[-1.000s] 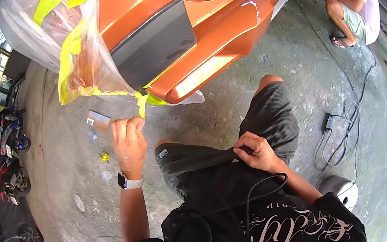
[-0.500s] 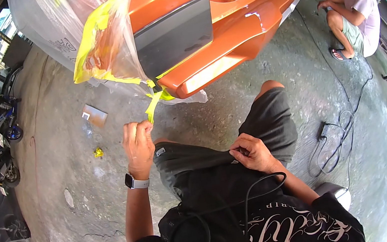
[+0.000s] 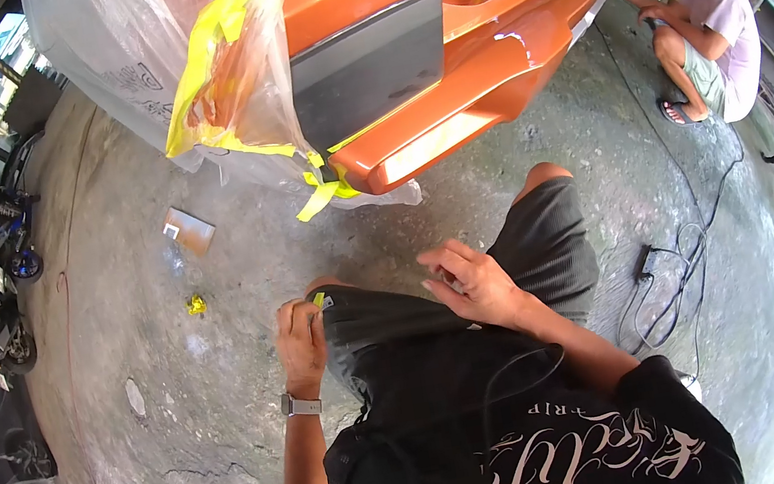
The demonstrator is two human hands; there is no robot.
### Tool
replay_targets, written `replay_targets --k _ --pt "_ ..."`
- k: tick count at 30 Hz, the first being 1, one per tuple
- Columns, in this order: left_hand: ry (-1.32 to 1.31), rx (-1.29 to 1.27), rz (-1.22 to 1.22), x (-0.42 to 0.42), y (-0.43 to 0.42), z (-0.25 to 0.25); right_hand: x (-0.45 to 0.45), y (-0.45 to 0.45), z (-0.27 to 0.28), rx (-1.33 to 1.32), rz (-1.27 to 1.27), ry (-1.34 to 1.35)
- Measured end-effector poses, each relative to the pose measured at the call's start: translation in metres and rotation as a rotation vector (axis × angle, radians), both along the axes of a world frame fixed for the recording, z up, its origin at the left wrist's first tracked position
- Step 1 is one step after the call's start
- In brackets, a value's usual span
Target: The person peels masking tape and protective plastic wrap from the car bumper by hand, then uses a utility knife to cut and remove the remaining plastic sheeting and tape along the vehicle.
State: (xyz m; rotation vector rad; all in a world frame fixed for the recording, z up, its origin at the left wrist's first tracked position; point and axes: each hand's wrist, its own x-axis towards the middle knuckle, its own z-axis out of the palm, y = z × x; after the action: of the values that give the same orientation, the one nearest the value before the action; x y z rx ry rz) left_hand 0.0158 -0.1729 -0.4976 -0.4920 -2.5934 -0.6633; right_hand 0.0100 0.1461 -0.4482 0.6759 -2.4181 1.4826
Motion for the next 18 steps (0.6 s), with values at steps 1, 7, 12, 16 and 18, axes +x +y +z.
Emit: replay_targets --k 1,7,12,16,18 --pt "-0.041 0.163 0.02 0.004 0.005 0.001 -0.005 -0.009 0.004 0.003 0.004 -0.003" --pt "-0.041 0.642 0.002 -0.004 0.02 0.009 -0.038 -0.062 0.035 0.091 0.06 0.368" --pt "-0.05 1.044 0.0 -0.021 0.024 0.01 -0.021 -0.044 0.028 0.079 0.126 0.361" --pt "-0.111 1.106 0.041 -0.026 0.035 0.01 0.02 0.029 -0.011 0.123 -0.247 0.167" --pt "-0.158 1.075 0.035 -0.028 0.036 -0.002 0.049 0.071 -0.032 0.282 -0.539 0.182"
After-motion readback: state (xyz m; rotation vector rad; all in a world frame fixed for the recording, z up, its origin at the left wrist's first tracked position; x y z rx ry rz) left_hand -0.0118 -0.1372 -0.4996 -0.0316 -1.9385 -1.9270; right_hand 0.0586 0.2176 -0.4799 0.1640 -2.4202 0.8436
